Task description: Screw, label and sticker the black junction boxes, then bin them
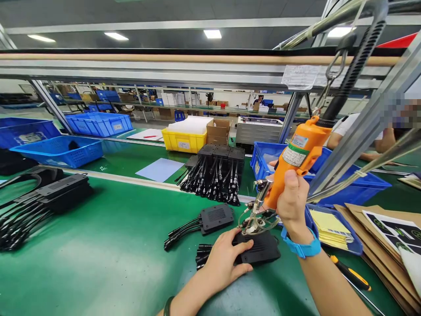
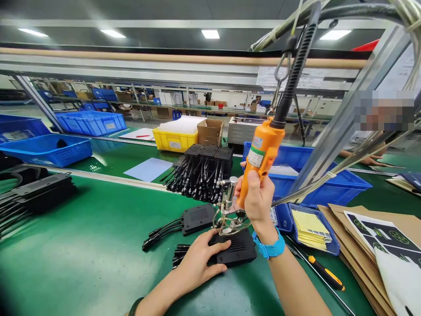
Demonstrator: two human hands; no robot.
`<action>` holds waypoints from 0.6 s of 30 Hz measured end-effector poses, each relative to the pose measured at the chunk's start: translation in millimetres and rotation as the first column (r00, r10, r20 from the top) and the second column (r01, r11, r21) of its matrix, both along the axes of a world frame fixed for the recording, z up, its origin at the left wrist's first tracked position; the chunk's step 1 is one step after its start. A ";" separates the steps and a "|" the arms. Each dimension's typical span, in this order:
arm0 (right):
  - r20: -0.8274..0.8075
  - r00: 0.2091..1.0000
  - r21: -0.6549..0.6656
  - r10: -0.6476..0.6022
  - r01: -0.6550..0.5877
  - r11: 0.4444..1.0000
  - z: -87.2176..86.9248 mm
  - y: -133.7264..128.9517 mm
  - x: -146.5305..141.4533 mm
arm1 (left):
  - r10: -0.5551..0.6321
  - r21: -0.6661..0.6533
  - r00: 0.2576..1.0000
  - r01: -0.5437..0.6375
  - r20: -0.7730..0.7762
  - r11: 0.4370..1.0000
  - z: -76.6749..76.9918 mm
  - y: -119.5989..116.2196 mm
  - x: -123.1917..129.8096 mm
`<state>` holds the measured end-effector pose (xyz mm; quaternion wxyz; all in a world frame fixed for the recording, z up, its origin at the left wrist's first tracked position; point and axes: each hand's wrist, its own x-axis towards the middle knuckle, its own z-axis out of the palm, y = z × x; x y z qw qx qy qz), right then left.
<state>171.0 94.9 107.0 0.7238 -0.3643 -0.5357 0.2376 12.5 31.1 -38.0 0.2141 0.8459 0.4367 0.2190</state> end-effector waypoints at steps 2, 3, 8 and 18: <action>-0.012 1.000 -0.005 0.009 -0.010 1.000 -0.5 0.5 0.3 | -0.002 0.001 1.000 0.002 -0.005 1.000 -0.5 0.0 -0.1; -0.019 1.000 -0.010 0.014 -0.014 1.000 -0.7 0.5 0.5 | -0.002 0.003 1.000 0.002 -0.008 1.000 -0.6 -0.1 -0.2; -0.013 0.999 -0.017 0.036 -0.036 0.999 -2.3 -1.4 -0.1 | -0.010 0.010 1.000 0.010 -0.009 1.000 -0.3 -1.5 -0.8; -0.010 1.000 -0.004 0.023 -0.023 1.000 -16.3 -3.4 -4.1 | 0.003 0.011 1.000 -0.003 -0.020 1.000 -2.6 1.2 1.0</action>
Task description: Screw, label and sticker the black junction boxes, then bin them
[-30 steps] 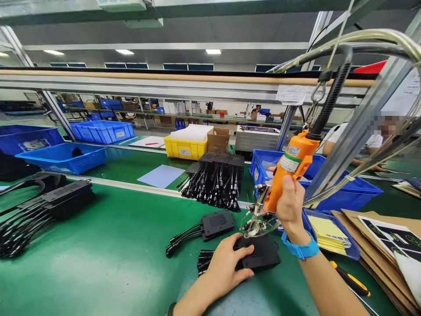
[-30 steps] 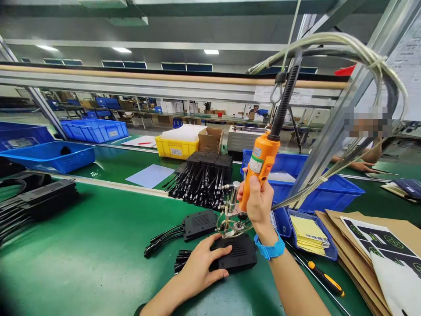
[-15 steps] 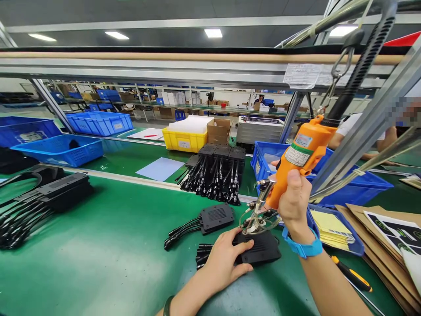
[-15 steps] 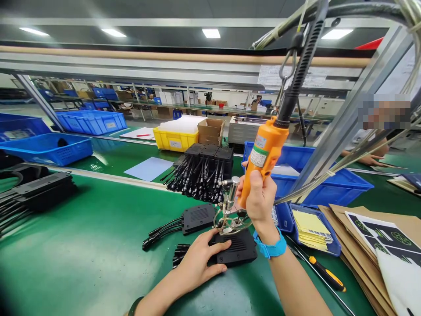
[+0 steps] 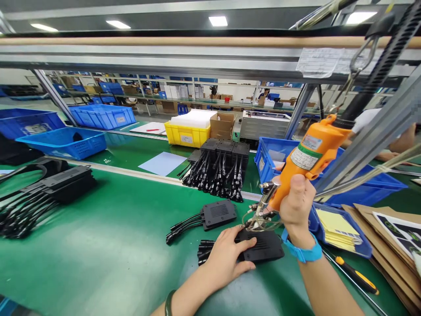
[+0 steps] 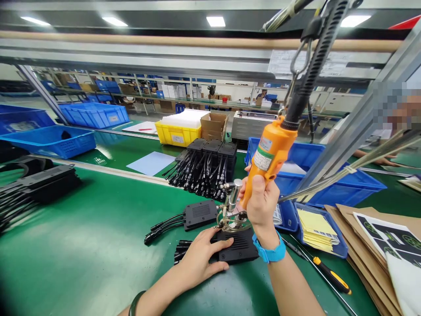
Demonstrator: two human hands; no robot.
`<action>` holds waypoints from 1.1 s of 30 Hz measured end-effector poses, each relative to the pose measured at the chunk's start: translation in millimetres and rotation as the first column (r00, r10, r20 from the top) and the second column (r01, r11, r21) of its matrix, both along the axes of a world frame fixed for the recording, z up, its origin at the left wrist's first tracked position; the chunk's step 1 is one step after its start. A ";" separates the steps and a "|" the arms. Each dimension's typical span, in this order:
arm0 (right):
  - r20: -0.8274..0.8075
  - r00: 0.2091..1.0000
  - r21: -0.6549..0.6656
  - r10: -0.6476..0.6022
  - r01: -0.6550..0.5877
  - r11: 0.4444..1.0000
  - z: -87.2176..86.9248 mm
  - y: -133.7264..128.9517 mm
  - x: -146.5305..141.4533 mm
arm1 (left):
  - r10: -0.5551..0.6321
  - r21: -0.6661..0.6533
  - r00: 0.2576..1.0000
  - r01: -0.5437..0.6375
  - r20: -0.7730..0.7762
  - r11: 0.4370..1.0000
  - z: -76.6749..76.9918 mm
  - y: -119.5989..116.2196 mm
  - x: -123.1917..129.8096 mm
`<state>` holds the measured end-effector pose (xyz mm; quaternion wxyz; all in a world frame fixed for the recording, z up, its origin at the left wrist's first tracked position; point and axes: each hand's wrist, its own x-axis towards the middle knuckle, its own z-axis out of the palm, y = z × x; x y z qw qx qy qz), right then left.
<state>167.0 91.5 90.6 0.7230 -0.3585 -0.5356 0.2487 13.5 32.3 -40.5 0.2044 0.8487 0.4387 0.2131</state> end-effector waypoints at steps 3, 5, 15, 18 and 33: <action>-0.019 1.000 0.012 0.005 -0.005 1.000 -1.2 -7.4 1.2 | 0.004 0.005 1.000 -0.004 -0.009 1.000 -0.1 0.4 0.9; -0.023 1.000 0.028 0.007 -0.006 1.000 5.2 -12.8 1.0 | 0.000 0.008 1.000 0.000 -0.015 1.000 1.4 -0.8 0.7; 0.017 0.988 0.230 -0.156 0.148 0.962 69.2 -11.8 -17.6 | -0.021 -0.023 0.994 0.018 -0.111 1.000 17.3 -8.7 -5.5; 0.038 0.993 0.145 -0.113 0.107 0.984 55.0 -8.9 -26.0 | -0.012 -0.012 0.993 0.011 -0.117 1.000 15.2 -7.9 -5.1; 0.025 0.997 -0.057 0.070 -0.069 0.996 7.6 -3.4 -45.0 | -0.003 -0.026 0.994 0.000 -0.110 1.000 9.7 -5.4 -2.3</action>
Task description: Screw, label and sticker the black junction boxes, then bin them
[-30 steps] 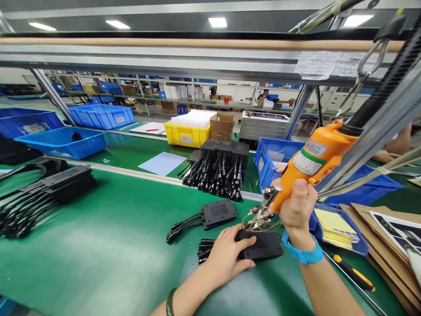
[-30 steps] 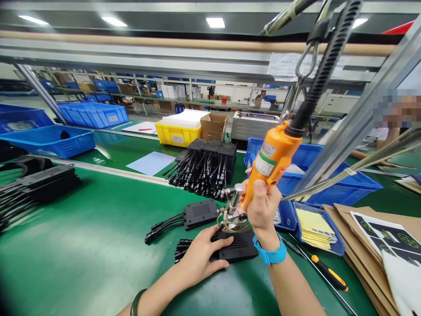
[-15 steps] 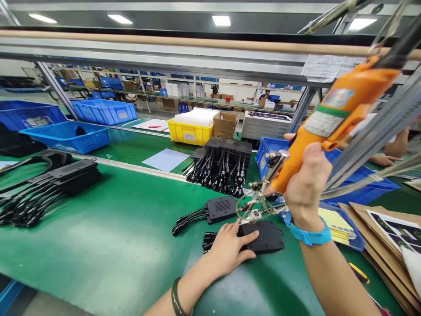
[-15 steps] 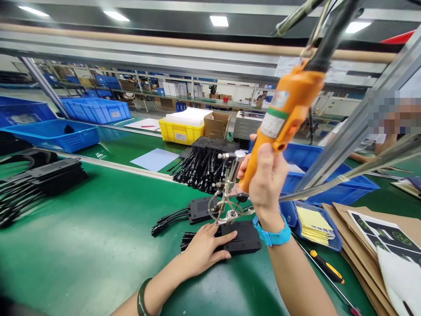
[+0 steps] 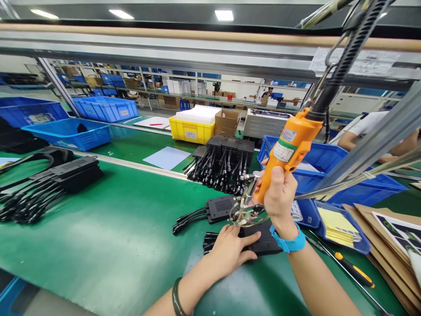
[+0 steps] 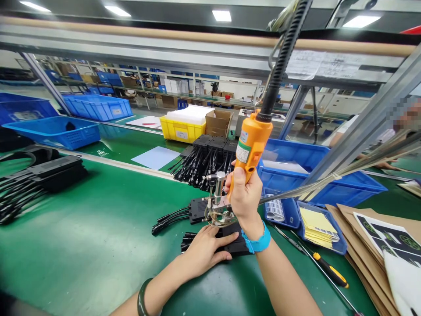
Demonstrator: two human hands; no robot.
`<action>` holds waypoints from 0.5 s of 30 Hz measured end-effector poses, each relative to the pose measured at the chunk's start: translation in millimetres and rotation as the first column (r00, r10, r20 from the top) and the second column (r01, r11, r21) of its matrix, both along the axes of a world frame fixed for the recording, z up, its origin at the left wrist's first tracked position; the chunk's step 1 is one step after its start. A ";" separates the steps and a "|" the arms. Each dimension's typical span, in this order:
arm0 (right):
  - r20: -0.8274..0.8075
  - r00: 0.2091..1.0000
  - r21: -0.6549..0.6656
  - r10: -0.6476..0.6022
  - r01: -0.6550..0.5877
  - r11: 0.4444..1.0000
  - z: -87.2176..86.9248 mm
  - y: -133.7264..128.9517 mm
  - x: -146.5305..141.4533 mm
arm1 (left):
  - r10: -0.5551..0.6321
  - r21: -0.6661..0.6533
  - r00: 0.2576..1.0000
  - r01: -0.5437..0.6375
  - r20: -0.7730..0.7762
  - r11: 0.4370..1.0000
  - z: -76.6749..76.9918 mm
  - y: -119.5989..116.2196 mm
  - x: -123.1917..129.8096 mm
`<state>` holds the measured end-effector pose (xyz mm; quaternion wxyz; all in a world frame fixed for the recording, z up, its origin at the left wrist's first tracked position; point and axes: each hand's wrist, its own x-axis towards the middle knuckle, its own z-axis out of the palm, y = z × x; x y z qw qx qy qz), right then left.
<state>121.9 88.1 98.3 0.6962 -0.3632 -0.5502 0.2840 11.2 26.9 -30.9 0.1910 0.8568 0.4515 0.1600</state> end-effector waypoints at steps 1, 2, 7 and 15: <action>0.000 1.000 -0.001 0.002 -0.002 1.000 -1.6 -0.2 -1.1 | -0.004 0.000 1.000 0.004 -0.005 1.000 0.0 0.3 0.0; -0.002 1.000 0.002 0.004 -0.004 1.000 -3.4 -0.7 -2.2 | -0.007 0.003 1.000 0.007 -0.006 1.000 -0.2 0.6 0.0; -0.016 1.000 0.051 0.004 -0.003 0.999 -5.8 -11.1 -1.0 | -0.004 0.019 1.000 0.004 0.009 1.000 -1.9 0.1 -0.3; -0.093 0.977 0.252 -0.190 0.208 0.945 53.6 -38.6 25.5 | -0.081 0.138 0.989 0.064 0.122 0.988 -2.7 4.1 -2.9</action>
